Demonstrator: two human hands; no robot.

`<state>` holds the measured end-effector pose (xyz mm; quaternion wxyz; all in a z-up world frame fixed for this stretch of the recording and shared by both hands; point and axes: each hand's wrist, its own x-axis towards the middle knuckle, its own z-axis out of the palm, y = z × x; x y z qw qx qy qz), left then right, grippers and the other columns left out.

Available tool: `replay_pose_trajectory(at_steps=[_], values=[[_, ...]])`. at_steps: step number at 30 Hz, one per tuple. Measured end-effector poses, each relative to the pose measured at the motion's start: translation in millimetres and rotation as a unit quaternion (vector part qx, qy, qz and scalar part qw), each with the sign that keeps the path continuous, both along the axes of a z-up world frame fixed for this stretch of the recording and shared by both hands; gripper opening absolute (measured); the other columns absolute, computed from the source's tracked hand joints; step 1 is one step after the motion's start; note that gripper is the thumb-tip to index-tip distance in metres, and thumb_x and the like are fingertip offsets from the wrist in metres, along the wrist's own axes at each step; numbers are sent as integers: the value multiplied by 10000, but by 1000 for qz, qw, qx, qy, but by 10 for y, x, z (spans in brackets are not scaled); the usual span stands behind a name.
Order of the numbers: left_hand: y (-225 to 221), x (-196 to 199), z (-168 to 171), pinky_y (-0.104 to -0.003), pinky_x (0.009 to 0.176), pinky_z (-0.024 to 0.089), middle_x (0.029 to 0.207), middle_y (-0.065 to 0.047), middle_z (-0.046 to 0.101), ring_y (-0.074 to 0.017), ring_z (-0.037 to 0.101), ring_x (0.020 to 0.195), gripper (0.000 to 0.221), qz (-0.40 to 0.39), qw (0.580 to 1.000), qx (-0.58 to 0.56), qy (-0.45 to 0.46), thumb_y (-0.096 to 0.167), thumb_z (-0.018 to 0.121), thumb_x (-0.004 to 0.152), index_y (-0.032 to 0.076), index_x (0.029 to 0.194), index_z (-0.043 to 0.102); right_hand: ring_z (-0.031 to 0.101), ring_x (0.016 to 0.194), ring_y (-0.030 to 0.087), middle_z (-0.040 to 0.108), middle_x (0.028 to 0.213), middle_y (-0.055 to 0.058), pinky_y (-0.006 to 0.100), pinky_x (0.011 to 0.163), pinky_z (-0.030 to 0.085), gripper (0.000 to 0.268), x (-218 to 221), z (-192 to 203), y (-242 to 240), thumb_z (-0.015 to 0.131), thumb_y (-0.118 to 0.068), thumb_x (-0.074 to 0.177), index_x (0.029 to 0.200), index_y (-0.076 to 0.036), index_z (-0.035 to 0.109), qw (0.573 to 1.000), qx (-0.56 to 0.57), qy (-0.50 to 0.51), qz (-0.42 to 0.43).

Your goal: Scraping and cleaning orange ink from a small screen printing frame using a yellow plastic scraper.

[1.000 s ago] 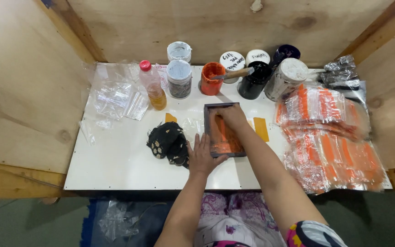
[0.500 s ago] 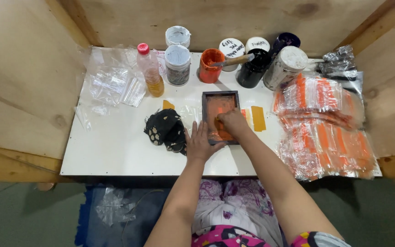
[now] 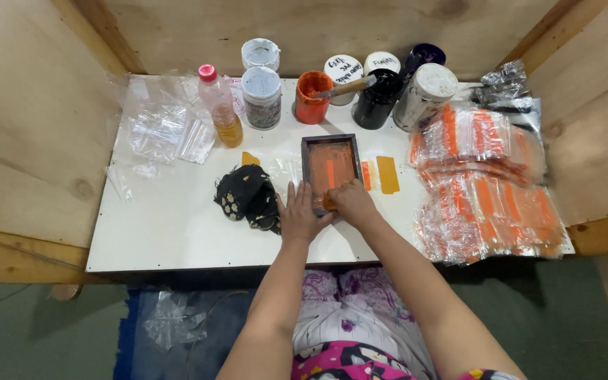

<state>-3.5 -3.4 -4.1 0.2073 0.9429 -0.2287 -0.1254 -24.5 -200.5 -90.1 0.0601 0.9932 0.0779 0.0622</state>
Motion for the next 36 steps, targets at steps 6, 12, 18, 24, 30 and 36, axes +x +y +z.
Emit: replay_pose_trajectory(at_steps=[6, 12, 18, 24, 30, 36], values=[[29, 28, 18, -599, 1270, 63, 1664, -43, 333, -263, 205, 1570, 1137, -6, 1000, -5, 20, 880, 560, 739, 168, 1595, 332, 713, 833, 215, 741, 777, 22, 345, 810, 474, 475, -142, 405, 98, 872, -446, 659, 1025, -173, 740, 991, 125, -36, -24], [78, -13, 111, -626, 1258, 31, 1668, -83, 319, -314, 173, 1574, 1135, -12, 1000, -23, 17, 883, 517, 749, 172, 1606, 298, 714, 1015, 286, 738, 1013, 88, 374, 905, 546, 200, -312, 716, -68, 656, -151, 980, 1169, -138, 719, 862, 437, -89, -243], [101, 31, -262, -638, 1212, 193, 1613, -111, 423, -343, 267, 1546, 823, 18, 994, -97, -52, 641, 391, 854, 170, 1526, 446, 645, 1052, 132, 694, 1004, -50, 353, 994, 420, 162, -480, 422, 161, 581, -282, 1005, 987, -241, 736, 979, 86, -164, -81], [463, 187, -217, -672, 1093, 359, 1579, -200, 446, -407, 348, 1498, 749, 29, 991, -49, -121, 648, 449, 955, 90, 1441, 563, 483, 1290, 178, 571, 1392, -13, 426, 1106, 216, 508, -685, 168, 318, 678, -264, 807, 1313, -309, 651, 956, 165, -213, -117], [561, 177, 141, -660, 1188, 158, 1627, -153, 388, -337, 251, 1552, 855, 24, 998, 37, -53, 746, 362, 952, 132, 1542, 442, 473, 1373, 345, 418, 1545, 169, 568, 1196, 244, 421, -750, 131, 432, 725, -203, 875, 1262, -149, 568, 919, 291, -183, -194], [533, 194, 161, -606, 1234, 117, 1634, -27, 396, -241, 254, 1557, 708, -57, 995, 75, -22, 672, 223, 1024, 245, 1547, 439, 447, 1437, 331, 450, 1536, 158, 443, 1221, 337, 336, -724, -13, 401, 804, -158, 834, 1129, -144, 646, 927, 262, -190, -192]])
